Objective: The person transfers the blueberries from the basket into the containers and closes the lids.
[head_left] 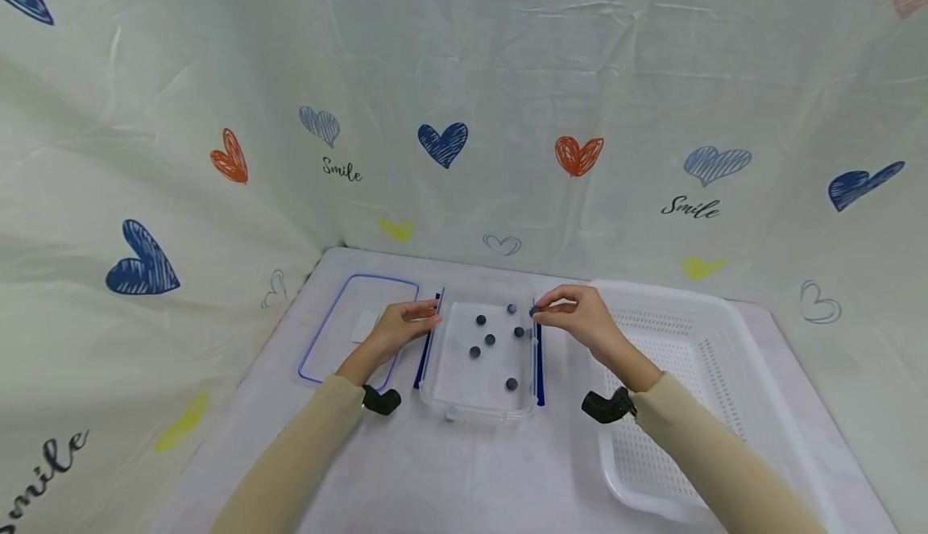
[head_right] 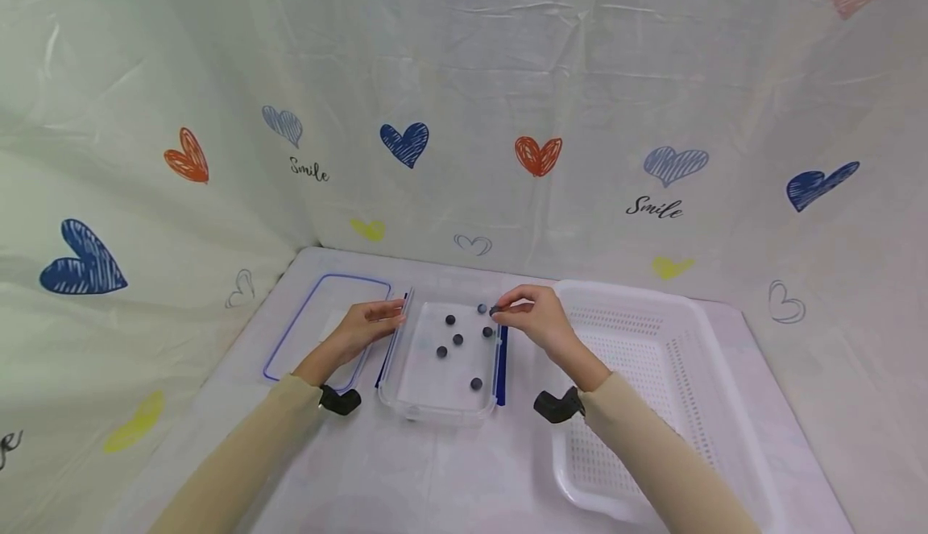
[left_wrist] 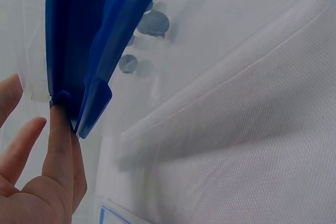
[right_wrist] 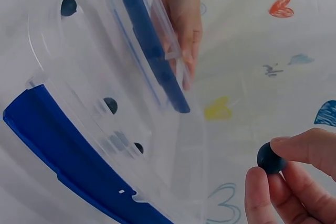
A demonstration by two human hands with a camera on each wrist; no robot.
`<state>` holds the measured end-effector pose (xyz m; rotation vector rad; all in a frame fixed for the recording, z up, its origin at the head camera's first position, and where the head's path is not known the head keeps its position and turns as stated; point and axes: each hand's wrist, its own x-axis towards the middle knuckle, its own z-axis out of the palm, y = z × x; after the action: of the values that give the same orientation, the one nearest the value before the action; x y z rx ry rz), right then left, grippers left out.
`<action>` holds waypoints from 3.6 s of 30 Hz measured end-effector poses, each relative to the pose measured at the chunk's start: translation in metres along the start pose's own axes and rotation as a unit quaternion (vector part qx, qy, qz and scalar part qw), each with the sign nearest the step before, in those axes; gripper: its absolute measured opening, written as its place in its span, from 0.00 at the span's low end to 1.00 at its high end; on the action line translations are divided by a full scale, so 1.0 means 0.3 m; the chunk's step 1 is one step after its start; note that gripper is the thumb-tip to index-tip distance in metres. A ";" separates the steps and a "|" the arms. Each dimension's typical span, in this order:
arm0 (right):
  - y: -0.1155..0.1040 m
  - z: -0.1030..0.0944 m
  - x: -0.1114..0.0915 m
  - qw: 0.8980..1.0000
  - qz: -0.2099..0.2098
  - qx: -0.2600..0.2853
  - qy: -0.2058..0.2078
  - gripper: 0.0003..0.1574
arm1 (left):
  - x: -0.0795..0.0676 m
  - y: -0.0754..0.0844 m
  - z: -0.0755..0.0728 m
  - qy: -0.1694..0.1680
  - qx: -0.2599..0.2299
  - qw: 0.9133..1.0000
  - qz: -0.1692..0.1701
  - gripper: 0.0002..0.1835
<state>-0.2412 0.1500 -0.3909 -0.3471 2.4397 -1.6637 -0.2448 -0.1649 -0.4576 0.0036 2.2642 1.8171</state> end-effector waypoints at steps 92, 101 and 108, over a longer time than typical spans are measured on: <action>0.408 -0.217 0.002 0.967 0.039 -0.120 0.223 0.16 | 0.050 -0.043 0.004 0.000 -0.019 1.000 -0.007 0.27; 0.451 -0.203 -0.007 0.960 0.055 -0.162 0.221 0.18 | 0.008 0.001 0.012 -0.002 -0.010 1.000 -0.006 0.27; 0.467 -0.186 -0.009 0.953 0.056 -0.183 0.236 0.15 | 0.009 -0.001 0.011 -0.005 -0.011 1.000 -0.001 0.27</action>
<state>-0.2671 0.2498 -0.5010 0.1727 3.0542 -1.3617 -0.2468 -0.1615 -0.4589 0.0049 2.2361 1.8370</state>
